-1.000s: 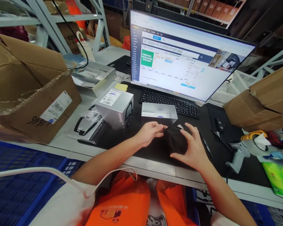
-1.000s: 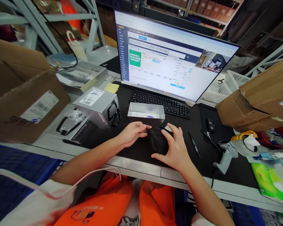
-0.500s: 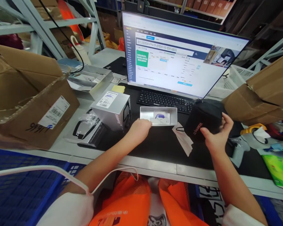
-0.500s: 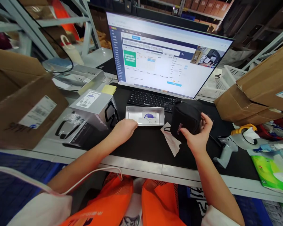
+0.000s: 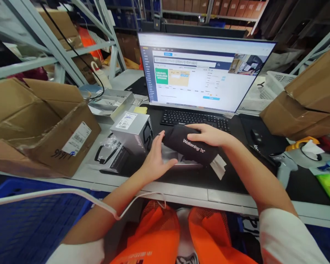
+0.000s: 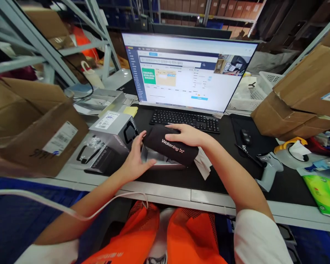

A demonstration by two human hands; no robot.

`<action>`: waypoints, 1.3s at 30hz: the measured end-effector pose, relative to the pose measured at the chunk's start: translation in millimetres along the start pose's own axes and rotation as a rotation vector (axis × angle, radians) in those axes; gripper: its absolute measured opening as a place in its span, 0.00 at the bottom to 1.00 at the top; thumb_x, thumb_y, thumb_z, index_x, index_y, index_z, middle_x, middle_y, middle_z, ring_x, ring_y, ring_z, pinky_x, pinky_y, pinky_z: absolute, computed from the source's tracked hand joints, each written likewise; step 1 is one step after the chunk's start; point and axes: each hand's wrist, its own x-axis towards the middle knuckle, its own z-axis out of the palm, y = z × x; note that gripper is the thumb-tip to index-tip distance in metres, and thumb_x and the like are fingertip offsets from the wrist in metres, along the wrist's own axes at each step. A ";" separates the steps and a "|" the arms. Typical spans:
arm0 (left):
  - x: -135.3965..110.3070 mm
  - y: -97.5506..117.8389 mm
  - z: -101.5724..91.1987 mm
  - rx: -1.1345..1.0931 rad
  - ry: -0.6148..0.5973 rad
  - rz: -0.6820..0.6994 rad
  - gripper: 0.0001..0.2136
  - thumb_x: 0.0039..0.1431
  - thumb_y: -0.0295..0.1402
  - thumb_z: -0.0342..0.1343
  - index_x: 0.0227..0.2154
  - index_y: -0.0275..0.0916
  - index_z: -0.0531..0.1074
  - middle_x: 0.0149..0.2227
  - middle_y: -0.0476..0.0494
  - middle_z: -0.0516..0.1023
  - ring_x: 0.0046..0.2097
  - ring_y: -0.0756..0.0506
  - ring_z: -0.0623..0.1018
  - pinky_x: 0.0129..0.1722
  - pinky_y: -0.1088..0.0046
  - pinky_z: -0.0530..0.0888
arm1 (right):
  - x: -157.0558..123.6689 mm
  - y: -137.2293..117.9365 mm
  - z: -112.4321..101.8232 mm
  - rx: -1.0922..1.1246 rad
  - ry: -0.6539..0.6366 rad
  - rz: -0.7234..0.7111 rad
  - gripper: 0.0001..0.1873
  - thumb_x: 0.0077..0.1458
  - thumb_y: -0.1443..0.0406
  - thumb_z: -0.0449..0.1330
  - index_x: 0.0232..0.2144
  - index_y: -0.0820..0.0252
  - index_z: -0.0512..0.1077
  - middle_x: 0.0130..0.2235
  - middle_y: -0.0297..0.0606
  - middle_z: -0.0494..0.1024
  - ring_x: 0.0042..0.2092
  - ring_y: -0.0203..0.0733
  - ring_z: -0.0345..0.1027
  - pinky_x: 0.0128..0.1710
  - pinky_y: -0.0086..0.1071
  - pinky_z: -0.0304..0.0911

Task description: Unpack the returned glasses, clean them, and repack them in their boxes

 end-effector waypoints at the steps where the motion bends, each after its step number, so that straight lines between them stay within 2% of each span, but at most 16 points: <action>1: 5.1 -1.1 2.2 -0.078 0.014 -0.036 0.45 0.58 0.48 0.63 0.70 0.36 0.46 0.70 0.26 0.55 0.71 0.33 0.60 0.67 0.53 0.62 | 14.3 -0.5 1.0 0.010 -0.089 0.015 0.32 0.57 0.48 0.64 0.60 0.53 0.73 0.59 0.37 0.77 0.56 0.51 0.74 0.58 0.43 0.68; 3: 14.2 -5.8 7.0 -0.223 0.026 -0.110 0.49 0.56 0.50 0.63 0.71 0.39 0.42 0.72 0.29 0.52 0.72 0.34 0.58 0.69 0.53 0.60 | 37.1 -1.0 3.0 0.013 -0.224 0.042 0.29 0.57 0.47 0.64 0.56 0.53 0.77 0.53 0.35 0.81 0.50 0.49 0.77 0.51 0.38 0.71; 5: 21.3 -12.2 10.6 -0.307 0.080 -0.216 0.46 0.53 0.50 0.65 0.69 0.40 0.50 0.69 0.31 0.59 0.69 0.33 0.64 0.68 0.53 0.62 | 49.2 -2.8 4.3 -0.035 -0.248 0.038 0.26 0.56 0.46 0.63 0.50 0.54 0.80 0.49 0.35 0.83 0.48 0.49 0.78 0.48 0.36 0.71; 7: 25.2 -17.5 12.1 -0.307 0.089 -0.305 0.45 0.47 0.49 0.69 0.65 0.39 0.59 0.65 0.32 0.66 0.66 0.32 0.68 0.67 0.51 0.64 | 47.7 -6.0 5.2 -0.128 -0.186 0.008 0.26 0.56 0.47 0.64 0.49 0.55 0.81 0.49 0.37 0.83 0.49 0.50 0.78 0.51 0.38 0.70; 11: 22.1 -17.5 11.1 -0.177 0.072 -0.387 0.44 0.39 0.45 0.72 0.60 0.36 0.66 0.63 0.30 0.69 0.66 0.29 0.68 0.67 0.48 0.62 | 2.1 -3.6 14.4 -0.307 0.130 -0.038 0.34 0.56 0.47 0.65 0.60 0.56 0.73 0.56 0.44 0.79 0.59 0.56 0.71 0.62 0.47 0.62; 14: 15.5 -10.5 8.7 -0.144 0.126 -0.418 0.43 0.41 0.44 0.72 0.61 0.35 0.66 0.63 0.30 0.69 0.66 0.30 0.68 0.67 0.49 0.63 | -49.6 14.6 37.9 -0.283 0.371 -0.008 0.48 0.51 0.49 0.68 0.69 0.55 0.58 0.68 0.46 0.65 0.68 0.57 0.58 0.68 0.52 0.55; 16: 13.8 -5.5 6.5 -0.138 0.126 -0.405 0.43 0.43 0.45 0.71 0.62 0.36 0.65 0.63 0.30 0.70 0.65 0.31 0.69 0.67 0.50 0.65 | -76.8 29.8 58.7 -0.198 0.381 0.112 0.55 0.48 0.51 0.71 0.72 0.54 0.51 0.69 0.49 0.61 0.66 0.58 0.61 0.65 0.52 0.60; 18: 15.5 -1.6 4.4 -0.109 0.108 -0.392 0.43 0.44 0.46 0.70 0.63 0.36 0.65 0.62 0.31 0.70 0.64 0.31 0.70 0.66 0.49 0.64 | -92.6 41.4 76.7 -0.124 0.377 0.223 0.54 0.50 0.55 0.69 0.72 0.55 0.49 0.67 0.50 0.64 0.58 0.54 0.71 0.58 0.50 0.68; 20: 19.4 0.9 2.9 -0.069 0.096 -0.394 0.43 0.44 0.47 0.70 0.63 0.36 0.66 0.62 0.30 0.70 0.65 0.30 0.69 0.67 0.48 0.64 | -98.6 46.5 87.2 -0.089 0.386 0.254 0.49 0.52 0.60 0.66 0.72 0.56 0.51 0.66 0.51 0.65 0.50 0.48 0.75 0.53 0.46 0.71; 23: 24.1 1.5 2.6 -0.061 0.092 -0.408 0.41 0.47 0.47 0.69 0.63 0.35 0.66 0.63 0.29 0.70 0.65 0.30 0.69 0.67 0.48 0.63 | -100.9 45.7 90.1 -0.168 0.385 0.192 0.46 0.51 0.66 0.63 0.71 0.57 0.54 0.67 0.51 0.62 0.51 0.48 0.75 0.54 0.44 0.71; 26: 23.4 -1.6 4.1 -0.082 0.118 -0.420 0.38 0.49 0.47 0.67 0.61 0.35 0.67 0.62 0.29 0.71 0.64 0.31 0.70 0.66 0.49 0.65 | -103.5 46.0 87.4 -0.300 0.403 0.169 0.40 0.52 0.68 0.59 0.68 0.58 0.60 0.61 0.49 0.72 0.54 0.52 0.73 0.55 0.46 0.69; 28: 20.7 -4.3 6.1 -0.094 0.145 -0.423 0.36 0.50 0.48 0.67 0.60 0.35 0.68 0.61 0.29 0.72 0.64 0.31 0.71 0.65 0.49 0.66 | -101.7 50.9 84.4 -0.325 0.442 0.182 0.29 0.53 0.70 0.57 0.58 0.55 0.73 0.50 0.45 0.80 0.50 0.51 0.75 0.52 0.44 0.70; 30: 17.6 -5.8 8.8 -0.110 0.143 -0.426 0.36 0.50 0.49 0.66 0.59 0.35 0.69 0.60 0.29 0.73 0.63 0.31 0.72 0.64 0.49 0.67 | -93.4 58.0 80.7 -0.286 0.536 0.165 0.22 0.53 0.72 0.55 0.47 0.55 0.80 0.43 0.42 0.82 0.45 0.48 0.76 0.49 0.42 0.70; 34: 13.6 -2.4 12.6 -0.099 0.081 -0.438 0.36 0.50 0.51 0.66 0.59 0.36 0.68 0.60 0.29 0.72 0.63 0.30 0.71 0.65 0.49 0.66 | -61.4 69.5 77.8 0.009 0.739 0.070 0.24 0.52 0.69 0.51 0.47 0.58 0.79 0.48 0.43 0.81 0.49 0.46 0.74 0.55 0.43 0.67; 37: 12.6 1.9 10.1 -0.088 0.011 -0.445 0.39 0.52 0.50 0.65 0.63 0.36 0.62 0.62 0.28 0.71 0.64 0.30 0.70 0.65 0.48 0.65 | -41.0 76.3 83.2 0.314 0.749 0.121 0.24 0.51 0.66 0.50 0.47 0.58 0.79 0.51 0.41 0.81 0.53 0.47 0.73 0.57 0.44 0.65; 39: 12.5 3.1 7.7 -0.102 -0.039 -0.431 0.43 0.56 0.51 0.62 0.69 0.36 0.52 0.61 0.27 0.71 0.64 0.31 0.70 0.64 0.47 0.65 | -33.5 82.3 88.0 0.498 0.751 0.174 0.22 0.49 0.64 0.52 0.43 0.59 0.79 0.48 0.41 0.82 0.49 0.48 0.75 0.51 0.42 0.68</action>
